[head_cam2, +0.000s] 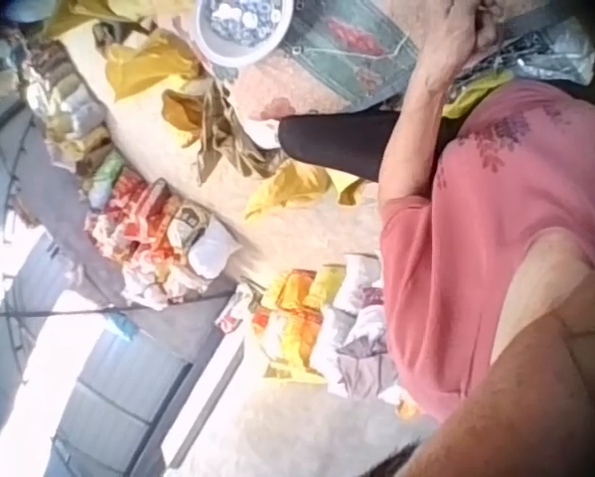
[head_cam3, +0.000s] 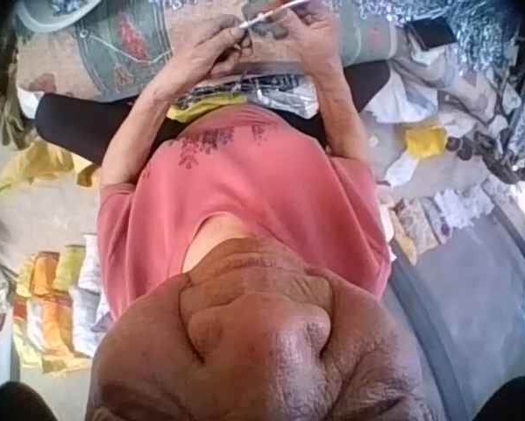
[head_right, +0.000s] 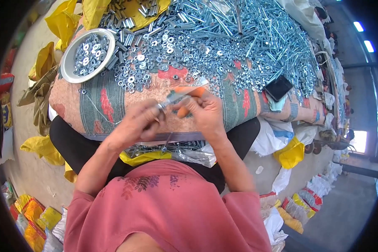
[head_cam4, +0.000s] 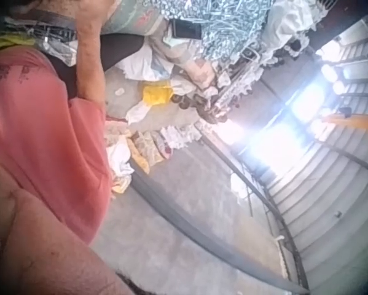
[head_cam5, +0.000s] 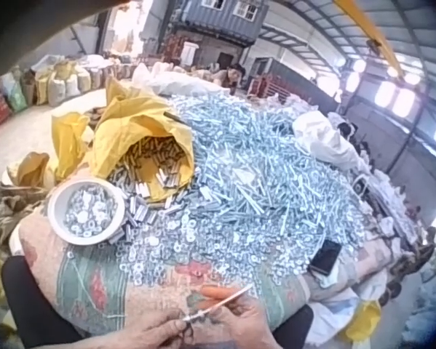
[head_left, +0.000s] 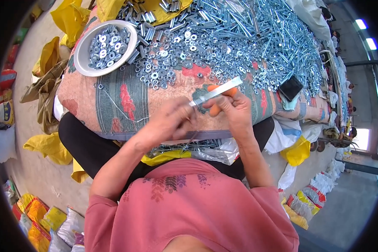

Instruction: The person assembles hardware fasteners by sliding metal sleeves and washers onto threaded metal rods and screwing nuts onto the rods by hand.

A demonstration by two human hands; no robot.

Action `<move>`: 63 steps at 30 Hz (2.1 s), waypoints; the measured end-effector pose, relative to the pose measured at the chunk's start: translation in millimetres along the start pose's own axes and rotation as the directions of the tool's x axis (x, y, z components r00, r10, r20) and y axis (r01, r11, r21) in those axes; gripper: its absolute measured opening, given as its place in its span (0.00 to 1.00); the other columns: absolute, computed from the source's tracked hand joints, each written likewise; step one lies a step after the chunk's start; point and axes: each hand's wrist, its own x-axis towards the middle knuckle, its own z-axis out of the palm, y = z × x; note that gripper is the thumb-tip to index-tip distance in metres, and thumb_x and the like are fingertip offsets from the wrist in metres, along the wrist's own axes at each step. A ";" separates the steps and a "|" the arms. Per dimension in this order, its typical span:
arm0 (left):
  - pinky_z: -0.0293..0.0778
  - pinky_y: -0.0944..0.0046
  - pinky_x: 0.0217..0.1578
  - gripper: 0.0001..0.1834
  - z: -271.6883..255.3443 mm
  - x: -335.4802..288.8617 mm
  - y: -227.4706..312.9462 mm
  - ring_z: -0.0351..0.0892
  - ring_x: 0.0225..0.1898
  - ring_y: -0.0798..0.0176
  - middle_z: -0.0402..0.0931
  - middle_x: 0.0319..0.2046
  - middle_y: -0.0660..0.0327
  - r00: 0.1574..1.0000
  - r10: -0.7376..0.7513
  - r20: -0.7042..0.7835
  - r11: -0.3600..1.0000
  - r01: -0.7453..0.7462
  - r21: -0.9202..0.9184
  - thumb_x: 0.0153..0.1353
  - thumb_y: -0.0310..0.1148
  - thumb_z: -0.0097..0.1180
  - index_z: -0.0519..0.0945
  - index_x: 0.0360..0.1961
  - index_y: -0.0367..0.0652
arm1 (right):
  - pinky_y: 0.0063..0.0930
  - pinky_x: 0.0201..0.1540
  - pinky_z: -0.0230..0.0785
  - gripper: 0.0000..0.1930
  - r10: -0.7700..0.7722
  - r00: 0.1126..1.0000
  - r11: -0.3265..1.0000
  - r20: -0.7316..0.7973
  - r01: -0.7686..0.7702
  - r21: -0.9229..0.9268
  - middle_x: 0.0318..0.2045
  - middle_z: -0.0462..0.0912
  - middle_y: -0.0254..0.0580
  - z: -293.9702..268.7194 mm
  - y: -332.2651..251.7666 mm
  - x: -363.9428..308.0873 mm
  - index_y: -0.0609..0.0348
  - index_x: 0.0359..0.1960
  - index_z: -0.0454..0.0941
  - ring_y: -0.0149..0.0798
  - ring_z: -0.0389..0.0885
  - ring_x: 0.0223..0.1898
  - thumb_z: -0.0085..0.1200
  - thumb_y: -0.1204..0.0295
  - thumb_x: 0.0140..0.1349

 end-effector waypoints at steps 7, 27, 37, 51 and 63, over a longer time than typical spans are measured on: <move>0.51 0.75 0.10 0.15 6.9 5.3 -10.9 0.53 0.09 0.77 0.66 0.18 0.65 0.995 -0.078 0.065 0.994 0.083 -0.078 0.67 0.39 0.41 0.69 0.30 0.37 | 0.21 0.44 0.68 0.22 0.081 0.990 0.996 0.118 -0.076 -0.044 0.34 0.82 0.41 -5.0 -2.0 4.9 0.66 0.51 0.69 0.29 0.78 0.36 0.54 0.63 0.59; 0.53 0.74 0.11 0.13 -9.1 4.4 -15.7 0.58 0.11 0.75 0.66 0.18 0.65 0.996 -0.078 0.033 0.988 0.082 -0.132 0.67 0.38 0.40 0.69 0.32 0.38 | 0.16 0.36 0.68 0.08 0.252 0.967 0.963 -0.019 -0.249 0.099 0.29 0.80 0.32 18.7 -7.0 -1.4 0.62 0.38 0.77 0.23 0.76 0.30 0.57 0.75 0.56; 0.69 0.53 0.32 0.10 -0.7 -14.6 5.8 0.74 0.33 0.46 0.73 0.32 0.48 0.997 0.076 0.015 0.605 -0.059 0.794 0.58 0.32 0.49 0.72 0.37 0.37 | 0.17 0.30 0.67 0.13 0.262 0.960 0.965 0.097 -0.264 0.006 0.36 0.79 0.37 -31.0 -0.9 19.9 0.62 0.42 0.75 0.24 0.75 0.34 0.54 0.69 0.59; 0.73 0.52 0.32 0.05 -106.4 159.9 56.0 0.77 0.32 0.44 0.72 0.33 0.46 0.721 0.687 -0.093 -0.217 0.326 0.920 0.51 0.22 0.45 0.70 0.31 0.38 | 0.47 0.40 0.71 0.10 -0.486 0.723 0.045 -0.491 -0.541 -0.840 0.38 0.74 0.56 -172.5 27.2 176.5 0.61 0.39 0.70 0.57 0.77 0.39 0.47 0.73 0.55; 0.69 0.61 0.29 0.11 -96.9 143.5 54.1 0.74 0.29 0.59 0.75 0.26 0.54 0.751 0.634 -0.185 0.345 -0.061 0.937 0.49 0.28 0.55 0.74 0.35 0.36 | 0.21 0.24 0.71 0.14 0.195 0.929 0.884 -0.315 -0.027 0.466 0.29 0.78 0.43 -124.6 -0.8 126.2 0.66 0.45 0.71 0.37 0.77 0.25 0.52 0.81 0.55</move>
